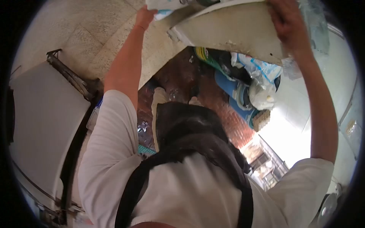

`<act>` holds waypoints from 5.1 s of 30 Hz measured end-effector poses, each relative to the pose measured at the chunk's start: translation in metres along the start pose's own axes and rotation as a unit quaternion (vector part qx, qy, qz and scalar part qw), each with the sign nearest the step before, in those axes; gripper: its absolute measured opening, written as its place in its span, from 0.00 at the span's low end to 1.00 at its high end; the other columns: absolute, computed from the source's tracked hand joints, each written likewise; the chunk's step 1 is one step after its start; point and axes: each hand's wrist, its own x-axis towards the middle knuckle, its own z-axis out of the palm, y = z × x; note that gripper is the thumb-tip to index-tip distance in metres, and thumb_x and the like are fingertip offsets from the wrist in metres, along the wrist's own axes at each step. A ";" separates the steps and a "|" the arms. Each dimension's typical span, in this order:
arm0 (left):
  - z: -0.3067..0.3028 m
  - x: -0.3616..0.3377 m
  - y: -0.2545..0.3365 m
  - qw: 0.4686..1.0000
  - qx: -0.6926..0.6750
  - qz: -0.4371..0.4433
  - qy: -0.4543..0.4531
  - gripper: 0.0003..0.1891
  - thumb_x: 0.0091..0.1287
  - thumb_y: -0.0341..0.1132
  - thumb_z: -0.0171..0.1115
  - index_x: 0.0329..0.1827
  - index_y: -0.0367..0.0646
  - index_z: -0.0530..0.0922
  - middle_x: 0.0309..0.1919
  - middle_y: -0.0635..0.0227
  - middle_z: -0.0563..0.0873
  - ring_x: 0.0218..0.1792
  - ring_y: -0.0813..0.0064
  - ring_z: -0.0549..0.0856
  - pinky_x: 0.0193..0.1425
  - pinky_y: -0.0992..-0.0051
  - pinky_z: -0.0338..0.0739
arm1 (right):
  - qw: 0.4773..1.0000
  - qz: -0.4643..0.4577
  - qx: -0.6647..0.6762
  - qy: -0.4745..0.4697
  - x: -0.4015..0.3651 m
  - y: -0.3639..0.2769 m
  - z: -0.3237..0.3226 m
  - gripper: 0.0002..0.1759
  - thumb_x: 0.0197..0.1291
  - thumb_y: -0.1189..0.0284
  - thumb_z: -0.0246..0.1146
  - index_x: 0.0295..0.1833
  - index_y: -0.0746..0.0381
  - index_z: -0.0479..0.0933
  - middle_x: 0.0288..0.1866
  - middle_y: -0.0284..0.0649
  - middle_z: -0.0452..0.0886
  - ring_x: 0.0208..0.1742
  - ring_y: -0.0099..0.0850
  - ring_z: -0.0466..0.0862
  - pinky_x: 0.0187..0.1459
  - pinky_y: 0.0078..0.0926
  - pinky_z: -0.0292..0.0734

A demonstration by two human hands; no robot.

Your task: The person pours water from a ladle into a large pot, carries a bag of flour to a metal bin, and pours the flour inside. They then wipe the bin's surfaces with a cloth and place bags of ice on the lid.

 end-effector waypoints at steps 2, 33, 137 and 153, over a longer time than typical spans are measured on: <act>-0.012 -0.036 0.039 0.999 0.027 -0.025 -0.019 0.19 0.58 0.33 0.70 0.53 0.36 0.83 0.37 0.56 0.89 0.35 0.67 0.86 0.40 0.66 0.79 | 1.000 0.013 0.007 0.016 -0.002 0.000 0.000 0.17 0.60 0.84 0.61 0.55 0.63 0.80 0.55 0.48 0.80 0.59 0.47 0.77 0.64 0.39 0.71; 0.003 -0.240 0.139 0.961 0.025 -0.015 -0.276 0.17 0.58 0.34 0.71 0.46 0.32 0.81 0.46 0.46 0.86 0.45 0.51 0.86 0.51 0.63 0.79 | 0.883 0.131 0.447 -0.057 -0.135 -0.107 0.331 0.45 0.52 0.75 0.72 0.76 0.61 0.61 0.62 0.55 0.78 0.64 0.55 0.76 0.65 0.45 0.69; -0.142 -0.185 -0.152 0.970 0.075 -0.081 0.218 0.12 0.70 0.33 0.62 0.53 0.37 0.83 0.50 0.60 0.88 0.50 0.65 0.85 0.58 0.67 0.76 | 0.321 0.664 0.675 0.018 -0.276 -0.158 0.639 0.37 0.67 0.49 0.66 0.71 0.63 0.69 0.65 0.41 0.79 0.65 0.35 0.79 0.65 0.38 0.74; -0.154 -0.324 -0.064 0.961 0.071 -0.035 0.265 0.10 0.64 0.29 0.62 0.46 0.36 0.85 0.42 0.54 0.90 0.45 0.59 0.89 0.49 0.65 0.80 | 0.441 0.629 0.640 -0.009 -0.264 -0.138 0.506 0.32 0.61 0.65 0.73 0.65 0.70 0.72 0.59 0.46 0.81 0.58 0.37 0.82 0.61 0.35 0.76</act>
